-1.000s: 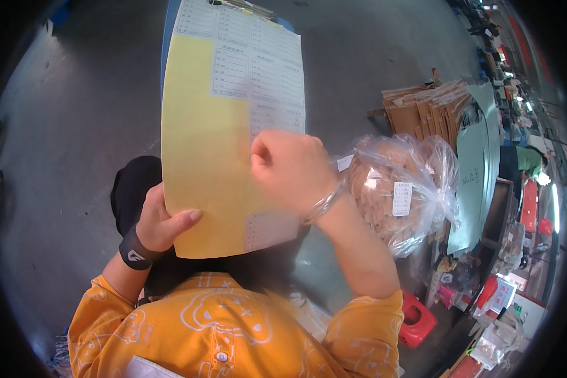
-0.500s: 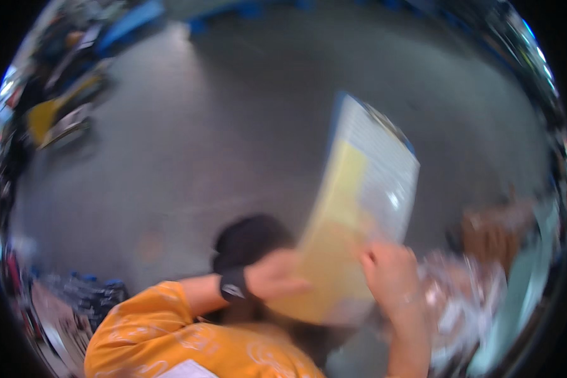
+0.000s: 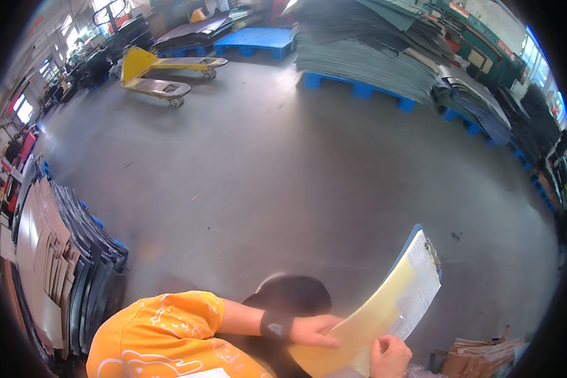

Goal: The person sorts small wooden cutout pieces on a workbench, places them into a clear plastic bag, and seals it. They then handle a clipboard with a document, briefly reviewing it before returning to the workbench.

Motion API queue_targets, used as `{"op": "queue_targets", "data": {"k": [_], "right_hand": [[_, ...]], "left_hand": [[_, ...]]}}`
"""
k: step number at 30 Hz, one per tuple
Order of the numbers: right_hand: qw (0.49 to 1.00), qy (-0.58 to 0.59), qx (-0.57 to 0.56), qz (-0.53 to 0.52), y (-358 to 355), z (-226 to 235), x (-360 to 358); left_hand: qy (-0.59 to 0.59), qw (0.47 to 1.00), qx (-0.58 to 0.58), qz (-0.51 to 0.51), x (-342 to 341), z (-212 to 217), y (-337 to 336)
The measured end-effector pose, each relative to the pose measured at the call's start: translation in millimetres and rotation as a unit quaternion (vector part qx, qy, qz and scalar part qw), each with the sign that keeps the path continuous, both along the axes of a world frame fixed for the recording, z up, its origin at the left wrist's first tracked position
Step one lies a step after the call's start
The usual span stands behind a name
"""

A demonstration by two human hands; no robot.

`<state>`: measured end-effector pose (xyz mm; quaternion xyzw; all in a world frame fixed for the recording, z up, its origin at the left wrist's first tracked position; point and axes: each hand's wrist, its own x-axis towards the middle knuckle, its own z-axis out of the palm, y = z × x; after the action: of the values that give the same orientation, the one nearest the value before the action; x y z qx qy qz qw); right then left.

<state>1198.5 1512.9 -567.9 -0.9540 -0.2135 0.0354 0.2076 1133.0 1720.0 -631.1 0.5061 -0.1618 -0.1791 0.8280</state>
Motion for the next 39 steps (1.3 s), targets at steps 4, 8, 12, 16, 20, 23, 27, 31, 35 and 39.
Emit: {"op": "queue_targets", "data": {"k": [4,8,12,16,20,23,27,31,35,39], "right_hand": [[0.998,-0.056,-0.037,-0.002,5.5,-0.1,-3.3],[0.995,-0.076,-0.065,-0.005,5.7,-4.9,-1.4],[0.997,-0.063,-0.033,-0.005,-4.6,-14.9,2.3],[0.996,-0.039,0.055,-0.056,-22.5,-19.1,11.8],[0.958,0.072,0.221,-0.168,-34.1,-18.6,16.1],[0.955,0.085,0.245,-0.147,-32.6,-25.0,7.7],[0.987,-0.077,0.132,-0.057,-30.8,-36.8,2.8],[0.972,0.015,0.217,-0.093,-38.6,-37.2,16.1],[0.886,0.194,0.372,-0.198,-48.6,-26.4,26.5],[0.858,0.212,0.408,-0.228,-48.4,-27.6,22.0]], "left_hand": [[0.04,0.999,0.003,-0.02,-4.0,7.6,4.9],[0.031,0.999,0.007,-0.017,-0.9,7.7,2.9],[0.025,0.999,-0.008,-0.019,1.1,-1.4,-0.3],[0.043,0.999,-0.022,-0.021,-0.2,-9.7,-1.4],[0.024,1.0,0.004,-0.017,2.6,-10.7,-1.8],[0.049,0.998,0.001,-0.036,5.3,-6.9,-1.0],[0.071,0.997,0.01,-0.029,7.3,-0.1,-0.4],[0.063,0.998,0.025,-0.008,9.0,3.9,-1.3],[0.084,0.996,-0.015,-0.003,5.9,7.7,0.4],[0.153,0.982,0.112,0.018,3.4,9.7,9.3]]}}
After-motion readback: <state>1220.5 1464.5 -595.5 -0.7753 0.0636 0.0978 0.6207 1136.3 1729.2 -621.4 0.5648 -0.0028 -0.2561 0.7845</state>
